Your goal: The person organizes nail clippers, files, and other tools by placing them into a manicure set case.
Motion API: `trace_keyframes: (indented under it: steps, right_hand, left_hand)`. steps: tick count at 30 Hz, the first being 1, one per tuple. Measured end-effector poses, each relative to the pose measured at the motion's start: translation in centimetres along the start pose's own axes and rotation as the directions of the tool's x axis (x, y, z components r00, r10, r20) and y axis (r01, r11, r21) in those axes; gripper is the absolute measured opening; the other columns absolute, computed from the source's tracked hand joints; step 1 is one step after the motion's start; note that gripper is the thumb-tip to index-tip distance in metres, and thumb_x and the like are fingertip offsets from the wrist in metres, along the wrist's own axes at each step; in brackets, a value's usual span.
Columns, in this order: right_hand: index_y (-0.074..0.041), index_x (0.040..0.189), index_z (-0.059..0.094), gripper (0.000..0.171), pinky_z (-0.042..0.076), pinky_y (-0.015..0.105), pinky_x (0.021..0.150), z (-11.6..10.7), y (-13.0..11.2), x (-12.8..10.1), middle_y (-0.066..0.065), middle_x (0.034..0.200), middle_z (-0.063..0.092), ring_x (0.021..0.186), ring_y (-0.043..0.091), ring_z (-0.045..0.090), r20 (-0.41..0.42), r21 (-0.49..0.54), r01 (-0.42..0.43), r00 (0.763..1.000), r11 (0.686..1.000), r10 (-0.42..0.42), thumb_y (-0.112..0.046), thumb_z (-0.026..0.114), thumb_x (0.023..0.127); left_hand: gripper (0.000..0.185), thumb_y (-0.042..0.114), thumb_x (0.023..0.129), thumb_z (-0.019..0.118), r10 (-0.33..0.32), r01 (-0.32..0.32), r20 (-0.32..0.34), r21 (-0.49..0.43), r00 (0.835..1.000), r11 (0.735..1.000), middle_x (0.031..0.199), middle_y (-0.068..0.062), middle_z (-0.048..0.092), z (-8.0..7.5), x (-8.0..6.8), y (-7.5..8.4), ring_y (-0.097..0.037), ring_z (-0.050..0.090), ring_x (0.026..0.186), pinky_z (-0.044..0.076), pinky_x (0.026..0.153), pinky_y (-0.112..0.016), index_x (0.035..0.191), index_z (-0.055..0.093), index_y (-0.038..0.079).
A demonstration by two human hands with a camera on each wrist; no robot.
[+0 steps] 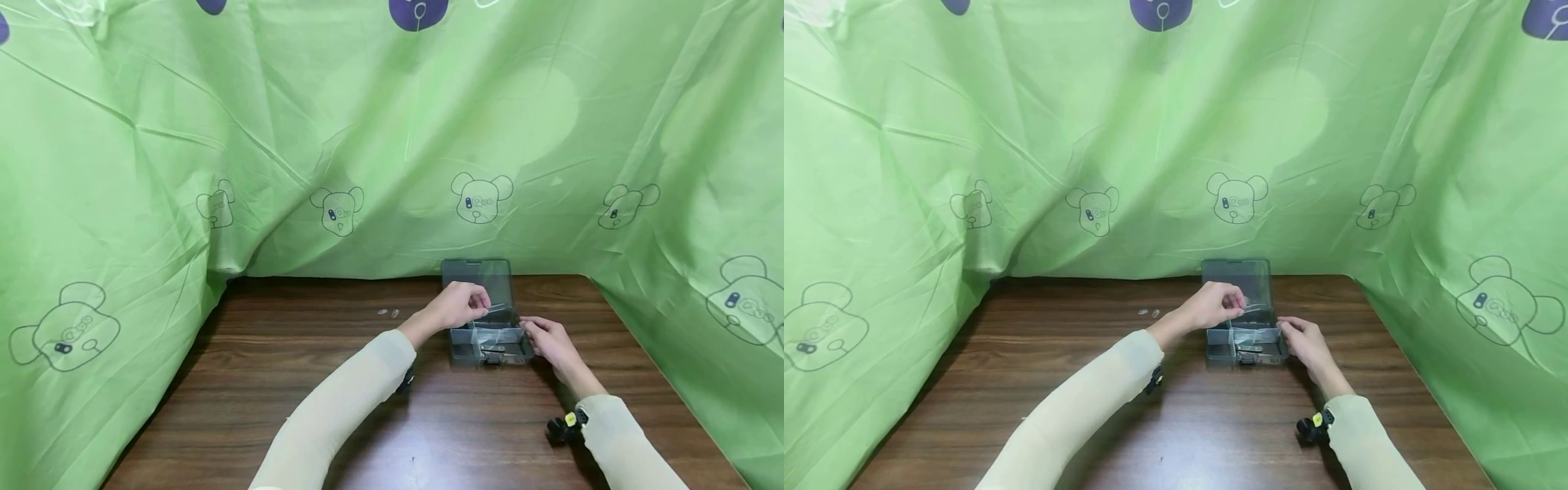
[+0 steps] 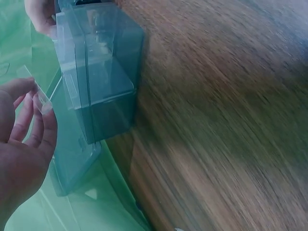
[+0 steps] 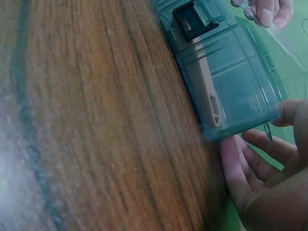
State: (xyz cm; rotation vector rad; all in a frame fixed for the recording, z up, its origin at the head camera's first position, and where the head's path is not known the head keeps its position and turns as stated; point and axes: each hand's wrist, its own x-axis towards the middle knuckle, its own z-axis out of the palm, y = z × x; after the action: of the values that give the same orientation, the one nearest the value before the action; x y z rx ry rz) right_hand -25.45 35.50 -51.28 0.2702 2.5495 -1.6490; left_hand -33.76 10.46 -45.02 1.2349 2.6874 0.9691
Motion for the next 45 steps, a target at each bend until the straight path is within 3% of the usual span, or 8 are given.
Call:
trace_keyframes:
  steps: [3, 8, 14, 21, 31, 36, 45]
  right_hand:
    - [0.002, 0.154, 0.05, 0.056, 0.056, 0.025, 0.079, -0.1, -0.1, 0.0, 0.022, 0.14, 0.058, 0.106, 0.016, 0.057, -0.007, -0.004, 0.008, 1.0, 1.0, -0.008, -0.036, 0.048, 0.113]
    - [0.005, 0.15, 0.053, 0.053, 0.054, 0.025, 0.071, -0.2, -0.2, 0.2, 0.012, 0.117, 0.064, 0.088, 0.009, 0.056, -0.024, 0.032, 0.022, 0.999, 0.999, -0.021, -0.031, 0.052, 0.112]
    - [0.008, 0.149, 0.052, 0.053, 0.056, 0.026, 0.072, -0.3, -0.3, 0.3, 0.014, 0.119, 0.067, 0.089, 0.008, 0.059, -0.026, 0.035, 0.034, 0.999, 0.999, -0.034, -0.03, 0.051, 0.112]
    - [0.009, 0.146, 0.054, 0.048, 0.049, 0.023, 0.062, 0.0, -0.3, 0.4, -0.004, 0.085, 0.055, 0.073, 0.005, 0.051, -0.028, 0.067, 0.044, 0.999, 0.997, -0.042, -0.025, 0.052, 0.111]
    - [0.008, 0.145, 0.055, 0.048, 0.052, 0.023, 0.065, 0.1, -0.1, 0.4, -0.001, 0.092, 0.058, 0.078, 0.006, 0.054, -0.03, 0.046, 0.034, 0.999, 0.998, -0.033, -0.026, 0.053, 0.111]
    - [0.008, 0.145, 0.055, 0.049, 0.05, 0.023, 0.063, 0.0, 0.0, 0.3, -0.002, 0.088, 0.056, 0.075, 0.007, 0.053, -0.032, 0.033, 0.027, 0.999, 0.999, -0.026, -0.027, 0.052, 0.111]
    - [0.005, 0.147, 0.055, 0.048, 0.051, 0.025, 0.065, 0.0, 0.0, 0.5, 0.0, 0.092, 0.055, 0.079, 0.009, 0.051, -0.034, 0.016, 0.028, 0.999, 0.999, -0.027, -0.026, 0.05, 0.111]
  left_hand:
    - [0.004, 0.02, 0.101, 0.075, -0.012, 0.012, -0.016, 0.0, 1.0, 1.0, 0.087, 0.013, 0.067, 0.4, 0.5, 0.2, 0.001, 0.06, 0.081, 0.047, 0.077, -0.012, 0.103, 0.075, 0.016]
    - [0.003, 0.02, 0.099, 0.077, -0.029, 0.028, -0.048, -0.034, 0.998, 0.999, 0.086, 0.014, 0.066, 1.4, 1.2, 0.7, 0.002, 0.06, 0.079, 0.047, 0.074, -0.011, 0.099, 0.075, 0.017]
    - [0.004, 0.02, 0.099, 0.077, -0.041, 0.037, -0.067, -0.056, 0.997, 0.998, 0.085, 0.014, 0.065, 2.8, 1.8, 0.7, 0.003, 0.059, 0.078, 0.047, 0.072, -0.01, 0.1, 0.076, 0.016]
    - [0.004, 0.018, 0.098, 0.078, -0.059, 0.055, -0.077, -0.058, 0.995, 0.997, 0.084, 0.014, 0.064, 3.4, 1.6, 0.5, 0.002, 0.058, 0.078, 0.046, 0.072, -0.01, 0.096, 0.074, 0.017]
    - [0.009, 0.016, 0.099, 0.078, -0.039, 0.036, -0.056, -0.061, 0.998, 0.998, 0.088, 0.011, 0.065, 3.5, 1.2, 0.5, 0.001, 0.059, 0.081, 0.047, 0.075, -0.01, 0.105, 0.076, 0.01]
    - [0.017, 0.015, 0.098, 0.078, 0.005, -0.007, -0.03, -0.08, 1.0, 0.997, 0.092, 0.009, 0.067, 2.5, 0.9, 0.3, 0.001, 0.061, 0.083, 0.049, 0.077, -0.009, 0.111, 0.075, 0.006]
    - [0.016, 0.017, 0.097, 0.08, 0.015, -0.015, -0.007, -0.062, 1.0, 0.998, 0.096, 0.007, 0.07, -1.6, -1.6, -1.4, -0.002, 0.064, 0.088, 0.053, 0.082, -0.012, 0.109, 0.074, 0.009]
